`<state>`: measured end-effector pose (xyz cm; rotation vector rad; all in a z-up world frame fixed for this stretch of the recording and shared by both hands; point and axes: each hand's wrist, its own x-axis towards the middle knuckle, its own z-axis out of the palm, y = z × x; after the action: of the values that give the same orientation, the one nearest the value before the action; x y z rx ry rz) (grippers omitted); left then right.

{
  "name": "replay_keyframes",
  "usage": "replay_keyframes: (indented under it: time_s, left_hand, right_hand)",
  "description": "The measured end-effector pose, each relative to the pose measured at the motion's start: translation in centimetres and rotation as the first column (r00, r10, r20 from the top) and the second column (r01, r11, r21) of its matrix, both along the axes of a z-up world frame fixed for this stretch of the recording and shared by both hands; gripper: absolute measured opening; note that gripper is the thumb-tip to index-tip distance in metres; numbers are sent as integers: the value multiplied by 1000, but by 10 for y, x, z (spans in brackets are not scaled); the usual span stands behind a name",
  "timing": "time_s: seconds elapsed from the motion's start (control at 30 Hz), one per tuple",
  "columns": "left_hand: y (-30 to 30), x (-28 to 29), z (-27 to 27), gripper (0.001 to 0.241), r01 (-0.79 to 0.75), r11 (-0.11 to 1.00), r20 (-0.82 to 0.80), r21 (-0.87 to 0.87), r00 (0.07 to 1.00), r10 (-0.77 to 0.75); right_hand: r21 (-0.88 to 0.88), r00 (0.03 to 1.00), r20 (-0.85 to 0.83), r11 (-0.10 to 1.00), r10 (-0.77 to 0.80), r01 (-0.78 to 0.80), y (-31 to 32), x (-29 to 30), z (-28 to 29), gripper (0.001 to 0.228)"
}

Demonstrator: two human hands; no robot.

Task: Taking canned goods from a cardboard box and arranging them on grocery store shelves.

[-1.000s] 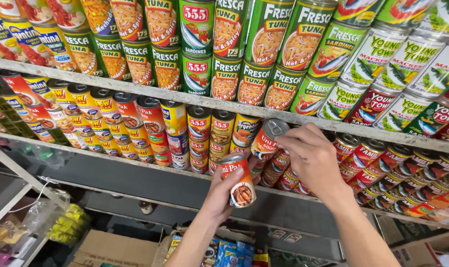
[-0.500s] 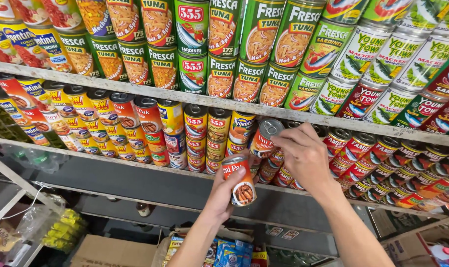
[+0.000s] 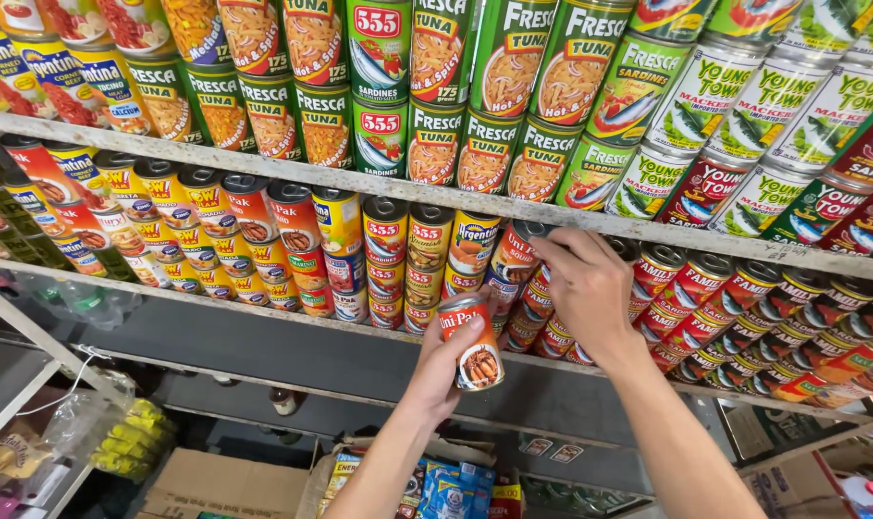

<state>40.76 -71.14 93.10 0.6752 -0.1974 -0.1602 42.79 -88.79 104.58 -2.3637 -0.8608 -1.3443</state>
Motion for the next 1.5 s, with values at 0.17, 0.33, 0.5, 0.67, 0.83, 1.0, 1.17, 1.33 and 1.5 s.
replay_keyframes:
  time_s: [0.17, 0.33, 0.5, 0.67, 0.83, 1.0, 1.17, 1.33, 1.5]
  left_hand:
    - [-2, 1, -4, 49, 12, 1000, 4, 5, 1000, -12]
    - [-1, 0, -3, 47, 20, 1000, 24, 10, 1000, -21]
    - [-1, 0, -11, 46, 10, 1000, -9, 4, 1000, -10]
    - [-1, 1, -13, 46, 9, 1000, -16, 3, 1000, -9]
    - [-2, 1, -18, 45, 14, 1000, -42, 11, 999, -13]
    - [-2, -1, -15, 45, 32, 999, -38, -15, 999, -33]
    - [-1, 0, -18, 46, 27, 999, -29, -21, 999, -28]
    - [1, -3, -20, 48, 13, 1000, -60, 3, 998, -13]
    - [4, -3, -23, 47, 6, 1000, -75, 3, 997, -6]
  right_hand:
    - [20, 1000, -14, 1000, -3, 3, 2, 5, -2, 42]
    - [12, 999, -36, 1000, -17, 18, 3, 9, -2, 42]
    - [14, 998, -48, 999, -33, 34, 3, 11, -3, 40]
    - [8, 998, -52, 999, -36, 36, 4, 12, -3, 39]
    - [-14, 999, -12, 999, -47, 47, 4, 13, -6, 43]
    - [0, 997, 31, 998, -65, 65, 5, 14, -12, 43]
    - [20, 995, 52, 997, -81, 80, 4, 19, -17, 40]
    - [59, 994, 77, 995, -83, 78, 9, 20, -17, 31]
    - [50, 990, 69, 992, -121, 117, 9, 20, -21, 24]
